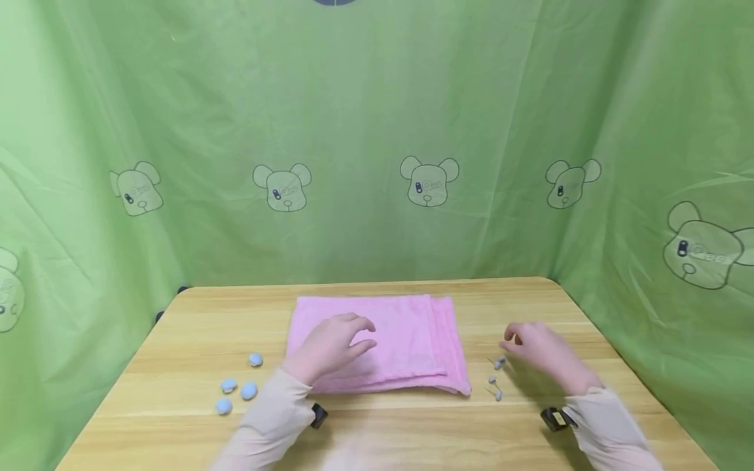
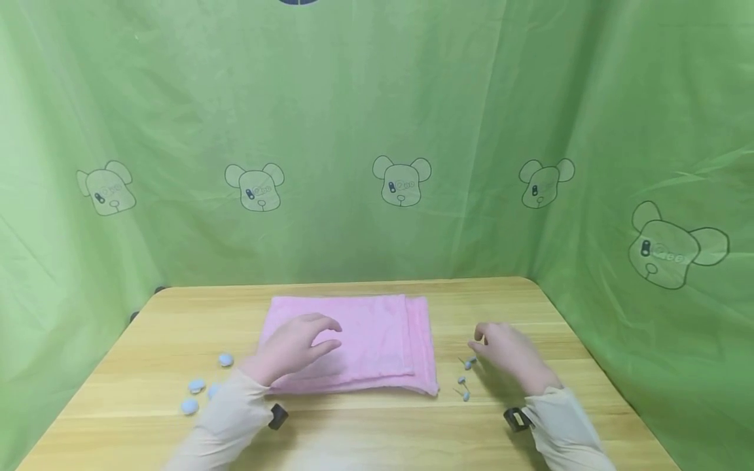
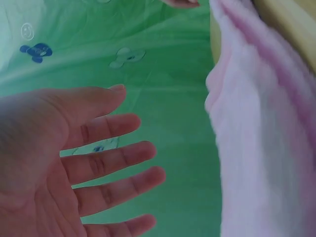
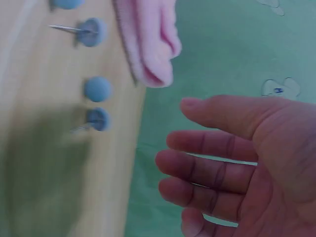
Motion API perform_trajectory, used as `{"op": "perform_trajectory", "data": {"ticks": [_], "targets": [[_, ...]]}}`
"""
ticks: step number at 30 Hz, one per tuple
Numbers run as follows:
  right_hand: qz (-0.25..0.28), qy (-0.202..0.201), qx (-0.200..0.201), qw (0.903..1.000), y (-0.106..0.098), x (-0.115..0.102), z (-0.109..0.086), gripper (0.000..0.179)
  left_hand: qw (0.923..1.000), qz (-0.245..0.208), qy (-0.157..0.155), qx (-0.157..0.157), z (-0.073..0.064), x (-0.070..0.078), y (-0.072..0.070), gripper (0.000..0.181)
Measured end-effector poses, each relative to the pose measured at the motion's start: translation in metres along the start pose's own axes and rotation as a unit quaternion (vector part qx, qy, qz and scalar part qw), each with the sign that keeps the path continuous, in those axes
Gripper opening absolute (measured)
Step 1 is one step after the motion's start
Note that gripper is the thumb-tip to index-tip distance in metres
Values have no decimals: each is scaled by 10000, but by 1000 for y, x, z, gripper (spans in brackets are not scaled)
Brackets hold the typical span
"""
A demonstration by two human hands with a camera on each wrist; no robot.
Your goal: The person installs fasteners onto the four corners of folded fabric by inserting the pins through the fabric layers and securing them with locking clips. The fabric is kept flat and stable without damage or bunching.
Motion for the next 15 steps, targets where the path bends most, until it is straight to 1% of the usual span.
{"op": "perform_trajectory", "data": {"ticks": [4, 7, 10, 15], "targets": [[73, 218, -108, 9997, 11, 7, 1, 16, 9993, 15, 30, -382, 10, 12, 15, 27], [146, 466, -178, 9986, 16, 9, 1, 20, 9979, 76, 76, -641, 15, 22, 27, 28], [227, 728, -229, 9968, 19, 11, 1, 24, 9966, 161, 187, -784, 19, 32, 37, 28], [347, 929, -294, 9946, 24, 14, 2, 27, 9943, 300, 408, -942, 23, 45, 53, 25]]}}
Point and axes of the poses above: each hand's wrist, its own z-axis towards the middle knuckle, its own y-axis out of the palm, x = y × z, the point moved 4 cm from there along z, towards the middle knuckle, and after that the axes turned 9 degrees about z, right-handed, at the moved point
